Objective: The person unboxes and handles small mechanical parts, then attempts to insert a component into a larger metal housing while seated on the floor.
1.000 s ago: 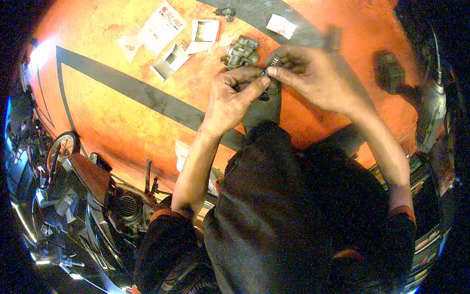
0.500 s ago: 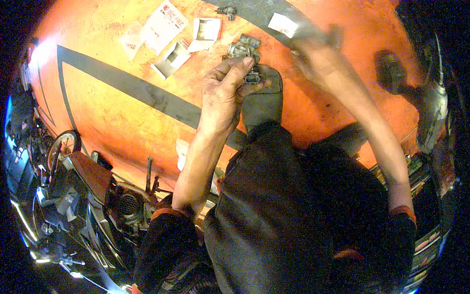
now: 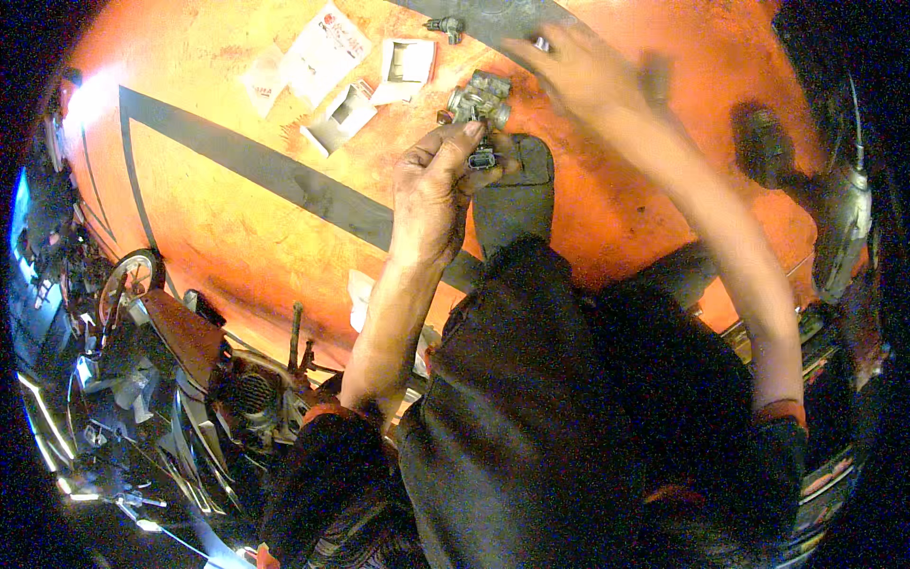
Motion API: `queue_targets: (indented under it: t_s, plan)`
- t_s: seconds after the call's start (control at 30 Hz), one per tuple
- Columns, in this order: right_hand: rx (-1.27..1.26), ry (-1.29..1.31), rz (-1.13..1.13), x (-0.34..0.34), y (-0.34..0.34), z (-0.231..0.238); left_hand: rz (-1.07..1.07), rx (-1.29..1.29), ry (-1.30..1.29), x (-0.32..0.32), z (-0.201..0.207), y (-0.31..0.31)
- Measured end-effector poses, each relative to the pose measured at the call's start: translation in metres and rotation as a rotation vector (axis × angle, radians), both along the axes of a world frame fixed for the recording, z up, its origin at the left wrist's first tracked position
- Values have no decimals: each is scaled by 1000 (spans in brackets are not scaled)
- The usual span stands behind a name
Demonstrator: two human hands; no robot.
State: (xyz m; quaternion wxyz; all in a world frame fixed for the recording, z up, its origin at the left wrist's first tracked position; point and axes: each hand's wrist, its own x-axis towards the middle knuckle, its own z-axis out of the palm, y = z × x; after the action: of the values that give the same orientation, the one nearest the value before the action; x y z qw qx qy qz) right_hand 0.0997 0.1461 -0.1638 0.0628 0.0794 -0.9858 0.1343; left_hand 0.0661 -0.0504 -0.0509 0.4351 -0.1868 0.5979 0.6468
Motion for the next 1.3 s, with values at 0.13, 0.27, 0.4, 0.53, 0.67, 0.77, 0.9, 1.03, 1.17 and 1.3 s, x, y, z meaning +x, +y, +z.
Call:
queue_targets:
  t_s: [0.13, 0.27, 0.4, 0.53, 0.67, 0.77, 0.9, 1.03, 1.17, 1.3]
  plan:
    - [32, 166, 196, -68, -10, -1, 79, 58, 16, -2, -2, -1]
    - [-177, -391, 155, -95, 1, -33, 73, 71, 15, -6, -3, 0]
    - [-1224, -186, -259, -60, -23, 19, 153, 60, 79, -16, -1, -16]
    - [-1336, -85, -275, -21, -29, 39, 151, 71, 50, -25, 7, -3]
    - [-1569, -124, -373, -6, -44, 56, 60, 92, 211, -29, 17, 10]
    - [-1612, -61, -360, -3, -49, 58, 117, 114, 104, -31, 23, 15]
    - [-1551, -57, -353, -7, -48, 66, 126, 129, 157, -29, 28, 16]
    - [-1406, -14, -386, -3, -45, 65, 60, 163, 178, -29, 28, 14]
    - [-1349, 19, -331, -2, -45, 73, 36, 133, 227, -26, 27, 12]
    - [-997, 211, -243, 0, -42, 73, 43, 130, 255, -25, 25, 11]
